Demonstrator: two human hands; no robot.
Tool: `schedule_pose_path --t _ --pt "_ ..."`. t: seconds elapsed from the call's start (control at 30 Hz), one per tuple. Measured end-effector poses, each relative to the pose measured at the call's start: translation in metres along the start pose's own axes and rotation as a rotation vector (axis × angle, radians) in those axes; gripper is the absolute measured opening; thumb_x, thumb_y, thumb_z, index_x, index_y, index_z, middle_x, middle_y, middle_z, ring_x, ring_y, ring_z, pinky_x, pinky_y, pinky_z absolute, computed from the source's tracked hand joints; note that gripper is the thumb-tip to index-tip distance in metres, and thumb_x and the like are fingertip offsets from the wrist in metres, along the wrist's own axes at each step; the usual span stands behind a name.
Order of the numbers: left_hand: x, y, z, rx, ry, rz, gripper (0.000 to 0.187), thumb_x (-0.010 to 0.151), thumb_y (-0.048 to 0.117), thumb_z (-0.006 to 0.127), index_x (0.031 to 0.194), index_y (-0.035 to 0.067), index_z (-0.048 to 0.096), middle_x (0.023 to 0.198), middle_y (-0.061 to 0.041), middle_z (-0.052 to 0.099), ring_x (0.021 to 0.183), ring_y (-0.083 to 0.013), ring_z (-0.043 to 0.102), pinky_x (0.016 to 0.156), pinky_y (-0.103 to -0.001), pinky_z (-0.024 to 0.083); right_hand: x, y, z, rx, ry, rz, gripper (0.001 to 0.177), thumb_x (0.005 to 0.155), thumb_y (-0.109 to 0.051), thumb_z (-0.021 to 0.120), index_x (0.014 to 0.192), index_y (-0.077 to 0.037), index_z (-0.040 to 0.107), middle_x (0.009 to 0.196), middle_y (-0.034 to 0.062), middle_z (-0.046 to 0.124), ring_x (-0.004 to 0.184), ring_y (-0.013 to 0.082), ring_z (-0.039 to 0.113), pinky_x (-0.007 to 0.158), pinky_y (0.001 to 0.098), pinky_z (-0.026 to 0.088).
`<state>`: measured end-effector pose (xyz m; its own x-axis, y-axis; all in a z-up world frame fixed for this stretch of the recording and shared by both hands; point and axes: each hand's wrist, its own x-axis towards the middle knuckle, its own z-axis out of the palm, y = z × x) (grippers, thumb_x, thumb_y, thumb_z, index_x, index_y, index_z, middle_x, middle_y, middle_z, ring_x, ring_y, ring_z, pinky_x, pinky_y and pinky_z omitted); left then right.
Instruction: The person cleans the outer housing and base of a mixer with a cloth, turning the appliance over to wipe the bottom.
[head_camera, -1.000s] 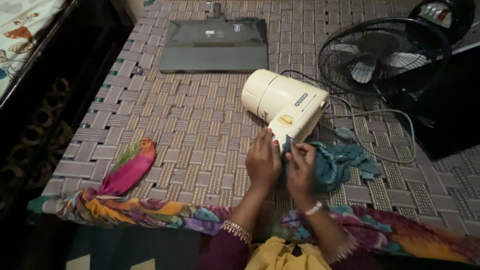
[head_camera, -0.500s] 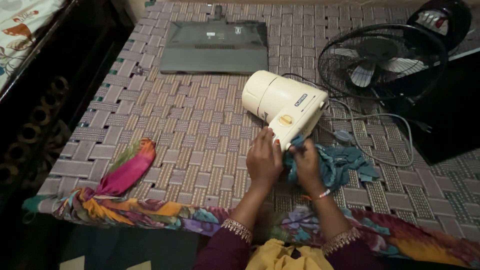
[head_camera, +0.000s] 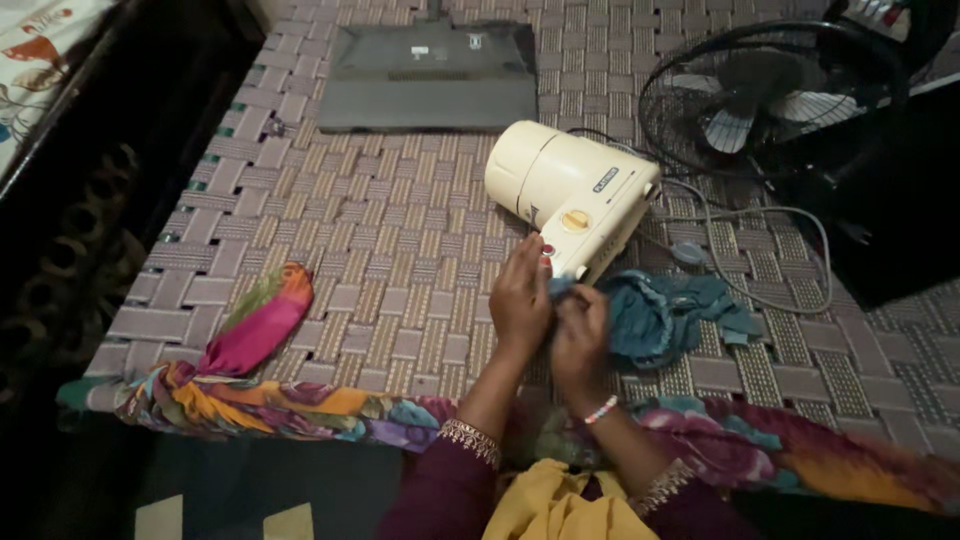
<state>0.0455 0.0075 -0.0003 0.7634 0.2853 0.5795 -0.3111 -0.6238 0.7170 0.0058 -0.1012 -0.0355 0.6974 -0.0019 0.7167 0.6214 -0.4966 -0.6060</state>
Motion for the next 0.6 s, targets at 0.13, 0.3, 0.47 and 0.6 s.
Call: schedule_pose_path --t 0.13,0.3,0.47,0.6 --pt "-0.004 -0.006 -0.007 -0.106 -0.075 -0.069 0.04 0.108 0.027 0.049 0.141 0.01 0.061 0.145 -0.015 0.062 0.135 -0.033 0.058 0.109 -0.04 0.047 -0.009 -0.004 0.007 -0.135 -0.063 -0.054 0.028 0.086 0.011 0.055 0.112 0.007 0.064 0.118 0.0258 0.056 0.111 0.0439 0.058 0.098 0.0473 0.049" --pt "-0.012 -0.009 -0.008 -0.124 -0.105 -0.082 0.045 0.11 0.03 0.043 0.146 0.006 0.057 0.148 -0.017 0.058 0.14 -0.0349 0.053 0.112 -0.041 0.044 -0.03 0.001 -0.013 -0.101 -0.193 -0.046 0.028 0.081 0.011 0.055 0.107 0.005 0.065 0.113 0.0243 0.059 0.106 0.0427 0.061 0.093 0.0464 0.051" --pt "-0.014 -0.007 -0.007 -0.14 -0.095 -0.063 0.048 0.111 0.033 0.041 0.146 0.004 0.054 0.147 -0.021 0.058 0.138 -0.0376 0.055 0.111 -0.042 0.045 0.016 -0.008 -0.016 -0.026 -0.084 -0.036 0.037 0.092 0.011 0.057 0.128 0.005 0.063 0.107 0.0204 0.059 0.097 0.0369 0.061 0.085 0.0426 0.052" --pt "-0.023 -0.012 -0.012 -0.166 -0.113 -0.068 0.05 0.112 0.033 0.038 0.149 0.003 0.052 0.144 -0.023 0.059 0.133 -0.0387 0.057 0.108 -0.043 0.046 0.038 -0.015 -0.009 -0.169 -0.039 -0.015 0.042 0.094 0.009 0.061 0.135 0.001 0.062 0.109 0.0206 0.058 0.099 0.0363 0.061 0.087 0.0436 0.052"
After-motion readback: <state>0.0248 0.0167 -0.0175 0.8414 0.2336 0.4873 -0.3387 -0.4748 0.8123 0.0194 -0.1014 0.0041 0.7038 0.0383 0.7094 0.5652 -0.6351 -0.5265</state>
